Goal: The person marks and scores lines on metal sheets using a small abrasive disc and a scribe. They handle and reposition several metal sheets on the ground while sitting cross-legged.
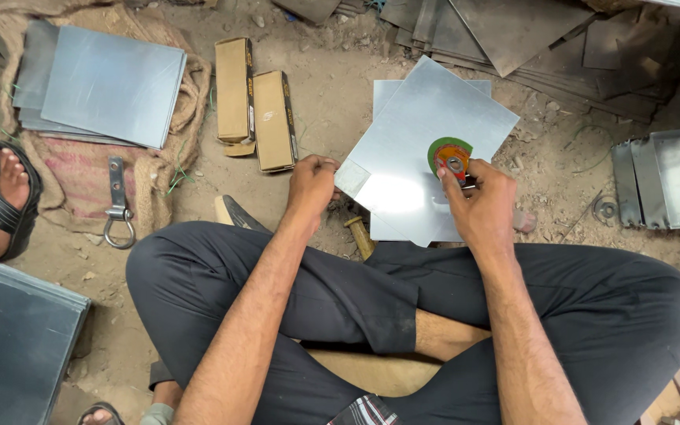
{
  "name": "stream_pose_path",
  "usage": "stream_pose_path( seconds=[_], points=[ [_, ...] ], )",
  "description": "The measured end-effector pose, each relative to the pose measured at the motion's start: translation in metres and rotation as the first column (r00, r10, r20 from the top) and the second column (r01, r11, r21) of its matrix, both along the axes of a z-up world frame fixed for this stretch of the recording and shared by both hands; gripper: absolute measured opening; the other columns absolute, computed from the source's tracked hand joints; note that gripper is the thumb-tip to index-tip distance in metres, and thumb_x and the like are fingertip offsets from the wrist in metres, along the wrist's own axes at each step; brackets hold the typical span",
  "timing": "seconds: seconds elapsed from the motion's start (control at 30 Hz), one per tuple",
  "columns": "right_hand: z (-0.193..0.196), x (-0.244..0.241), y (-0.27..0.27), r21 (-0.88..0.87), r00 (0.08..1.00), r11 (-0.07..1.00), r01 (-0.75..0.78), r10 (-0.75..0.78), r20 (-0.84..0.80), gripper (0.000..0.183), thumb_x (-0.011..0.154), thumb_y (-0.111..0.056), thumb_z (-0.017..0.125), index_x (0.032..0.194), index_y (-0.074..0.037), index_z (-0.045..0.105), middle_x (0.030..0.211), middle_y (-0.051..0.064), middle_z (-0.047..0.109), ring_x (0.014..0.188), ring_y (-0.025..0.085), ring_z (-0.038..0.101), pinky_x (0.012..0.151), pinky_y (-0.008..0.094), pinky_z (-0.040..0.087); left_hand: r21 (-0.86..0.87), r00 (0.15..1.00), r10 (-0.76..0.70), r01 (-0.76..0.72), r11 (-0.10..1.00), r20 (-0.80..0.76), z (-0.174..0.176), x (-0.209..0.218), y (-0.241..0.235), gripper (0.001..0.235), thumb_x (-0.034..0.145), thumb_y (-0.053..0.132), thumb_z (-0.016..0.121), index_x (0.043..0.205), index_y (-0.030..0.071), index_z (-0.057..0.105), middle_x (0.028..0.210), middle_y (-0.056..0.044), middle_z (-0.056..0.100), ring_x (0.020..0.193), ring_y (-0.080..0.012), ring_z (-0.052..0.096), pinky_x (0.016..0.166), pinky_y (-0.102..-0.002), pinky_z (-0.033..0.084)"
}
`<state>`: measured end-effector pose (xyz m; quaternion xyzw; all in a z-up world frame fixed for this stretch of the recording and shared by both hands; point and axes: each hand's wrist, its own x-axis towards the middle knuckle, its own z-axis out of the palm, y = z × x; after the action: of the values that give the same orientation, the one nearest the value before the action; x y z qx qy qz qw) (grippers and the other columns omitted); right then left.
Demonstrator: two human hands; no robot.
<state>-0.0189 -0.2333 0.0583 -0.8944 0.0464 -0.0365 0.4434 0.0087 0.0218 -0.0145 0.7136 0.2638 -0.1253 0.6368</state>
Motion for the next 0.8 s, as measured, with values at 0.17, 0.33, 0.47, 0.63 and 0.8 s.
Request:
stream_pose_path(
  seconds=[0.17,0.33,0.47,0.63,0.8],
  points=[
    [-0.012,0.002,0.004,-0.020,0.982,0.990,-0.142,0.143,0.126,0.024,0.093,-0.012,0.077,0.104,0.009,0.072,0.095,0.014,0.071,0.073,0.012,0.069,0.060,0.027,0.056,0.175,0.998,-0.050,0.044,0.984,0.031,0.012,0.002,-0.010,0.031,0.084,0.018,0.076,0.106,-0.001,0.067,0.090,-0.011,0.072,0.082,-0.0186,0.070,0.071,-0.033,0.056],
    [-0.010,0.007,0.019,-0.142,0.986,0.978,-0.151,0.140,-0.086,0.025,0.090,-0.015,0.080,0.102,0.006,0.077,0.077,0.013,0.071,0.058,0.017,0.060,0.052,0.033,0.048,0.173,0.993,-0.119,0.117,0.978,0.001,0.008,0.000,-0.015,0.026,0.080,0.016,0.075,0.100,-0.002,0.071,0.092,-0.013,0.074,0.085,-0.0212,0.073,0.073,-0.034,0.056],
    [-0.006,0.017,0.040,-0.085,0.976,0.981,-0.176,0.162,-0.148,0.024,0.090,-0.017,0.079,0.102,0.004,0.077,0.075,0.013,0.072,0.057,0.016,0.060,0.053,0.034,0.049,0.140,0.993,-0.114,0.112,0.984,0.004,0.005,0.003,-0.013,0.024,0.077,0.014,0.077,0.094,-0.003,0.071,0.088,-0.018,0.076,0.080,-0.0249,0.072,0.070,-0.037,0.056],
    [-0.002,0.026,0.069,-0.133,0.964,0.955,-0.265,0.260,-0.055,0.023,0.089,-0.014,0.078,0.099,0.006,0.075,0.080,0.019,0.070,0.060,0.027,0.063,0.059,0.040,0.050,0.086,0.997,-0.073,0.074,0.994,-0.015,0.004,0.005,-0.012,0.022,0.075,0.013,0.077,0.090,-0.002,0.072,0.083,-0.018,0.077,0.078,-0.0238,0.076,0.069,-0.036,0.058],
    [-0.008,0.027,0.095,-0.202,0.956,0.937,-0.287,0.294,0.008,0.018,0.089,-0.009,0.074,0.097,0.006,0.074,0.083,0.023,0.068,0.071,0.040,0.065,0.065,0.046,0.050,0.207,0.998,-0.052,0.047,0.977,0.022,0.002,0.003,-0.013,0.023,0.072,0.013,0.080,0.089,-0.001,0.073,0.084,-0.021,0.076,0.080,-0.0276,0.076,0.071,-0.038,0.058]
  ],
)
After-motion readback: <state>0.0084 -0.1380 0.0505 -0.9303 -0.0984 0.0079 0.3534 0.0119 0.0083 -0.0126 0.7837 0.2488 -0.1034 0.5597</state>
